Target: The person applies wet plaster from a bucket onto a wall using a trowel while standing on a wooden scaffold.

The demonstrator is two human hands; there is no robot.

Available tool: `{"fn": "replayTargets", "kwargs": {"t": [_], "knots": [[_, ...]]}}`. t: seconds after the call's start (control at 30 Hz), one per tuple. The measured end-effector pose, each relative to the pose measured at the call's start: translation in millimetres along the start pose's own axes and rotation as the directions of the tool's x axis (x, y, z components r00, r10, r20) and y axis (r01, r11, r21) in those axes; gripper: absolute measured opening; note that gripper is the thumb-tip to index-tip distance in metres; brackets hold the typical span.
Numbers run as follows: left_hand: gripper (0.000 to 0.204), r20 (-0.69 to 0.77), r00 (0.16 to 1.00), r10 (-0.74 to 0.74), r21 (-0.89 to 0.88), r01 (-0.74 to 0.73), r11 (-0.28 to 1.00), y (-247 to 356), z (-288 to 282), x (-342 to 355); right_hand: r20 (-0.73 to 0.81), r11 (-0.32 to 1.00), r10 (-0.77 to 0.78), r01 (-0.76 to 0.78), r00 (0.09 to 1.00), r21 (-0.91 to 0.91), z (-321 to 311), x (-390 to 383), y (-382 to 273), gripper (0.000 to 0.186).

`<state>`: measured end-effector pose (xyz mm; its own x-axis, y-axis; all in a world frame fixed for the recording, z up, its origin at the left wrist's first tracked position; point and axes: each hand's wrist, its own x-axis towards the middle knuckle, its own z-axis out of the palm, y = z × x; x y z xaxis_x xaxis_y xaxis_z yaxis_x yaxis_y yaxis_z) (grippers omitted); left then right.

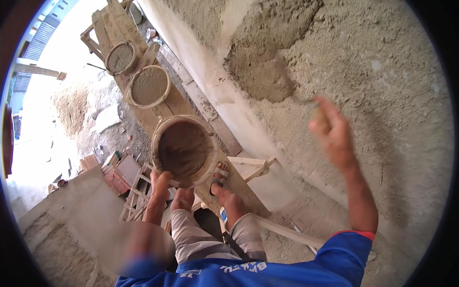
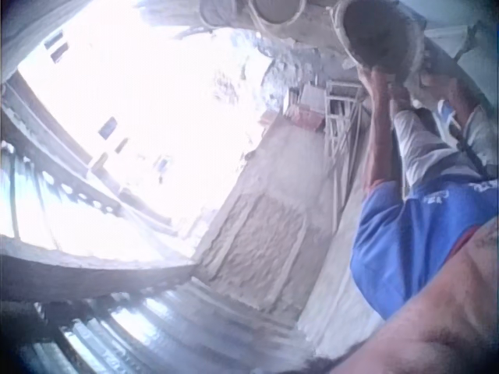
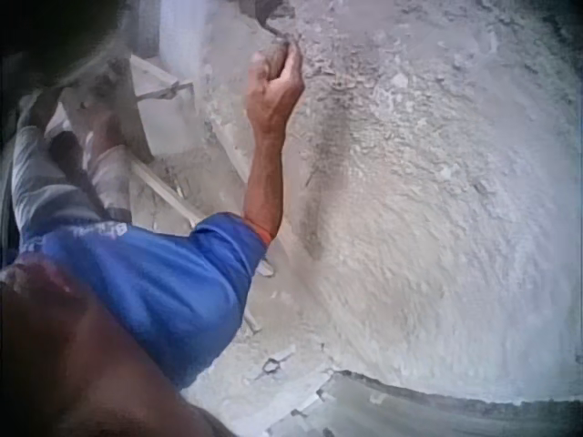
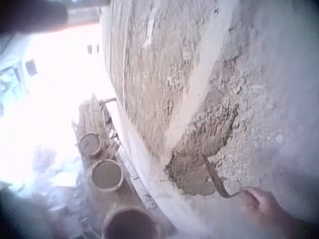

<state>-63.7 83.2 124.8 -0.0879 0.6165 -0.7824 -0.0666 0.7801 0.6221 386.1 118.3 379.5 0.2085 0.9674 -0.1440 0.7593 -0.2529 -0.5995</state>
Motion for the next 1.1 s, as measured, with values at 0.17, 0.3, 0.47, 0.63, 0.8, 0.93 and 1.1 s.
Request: {"fn": "replayTargets", "kwargs": {"t": [0.17,0.3,0.47,0.63,0.8,0.93,1.1], "knots": [[0.048,0.120,0.981,0.152,0.134,-0.168,0.977,-12,38,1,0.398,0.944,-0.194,0.281,0.897,-0.172,147,-55,50,0.042],[0.050,0.190,0.970,0.151,0.039,-0.161,0.986,-23,69,10,0.411,0.711,-0.246,0.451,0.878,-0.539,204,-48,73,0.039],[0.054,0.239,0.971,0.010,0.130,-0.043,0.991,-37,92,24,0.479,0.889,-0.034,0.246,0.877,-0.387,265,-52,95,0.042],[0.054,0.260,0.961,0.090,0.152,-0.133,0.979,-47,108,39,0.605,0.996,0.093,-0.072,0.791,-0.059,327,-78,119,0.047],[0.054,0.230,0.973,0.013,0.268,-0.076,0.960,-60,104,71,0.518,0.985,0.162,-0.169,0.840,-0.035,347,-91,155,0.044],[0.045,0.233,0.968,0.096,0.166,-0.137,0.977,-74,105,102,0.407,0.995,0.097,-0.101,0.908,-0.011,365,-85,185,0.043],[0.030,0.215,0.976,0.017,0.161,-0.052,0.986,-80,108,127,0.316,0.999,-0.030,0.020,0.948,0.034,367,-61,204,0.042]]}}
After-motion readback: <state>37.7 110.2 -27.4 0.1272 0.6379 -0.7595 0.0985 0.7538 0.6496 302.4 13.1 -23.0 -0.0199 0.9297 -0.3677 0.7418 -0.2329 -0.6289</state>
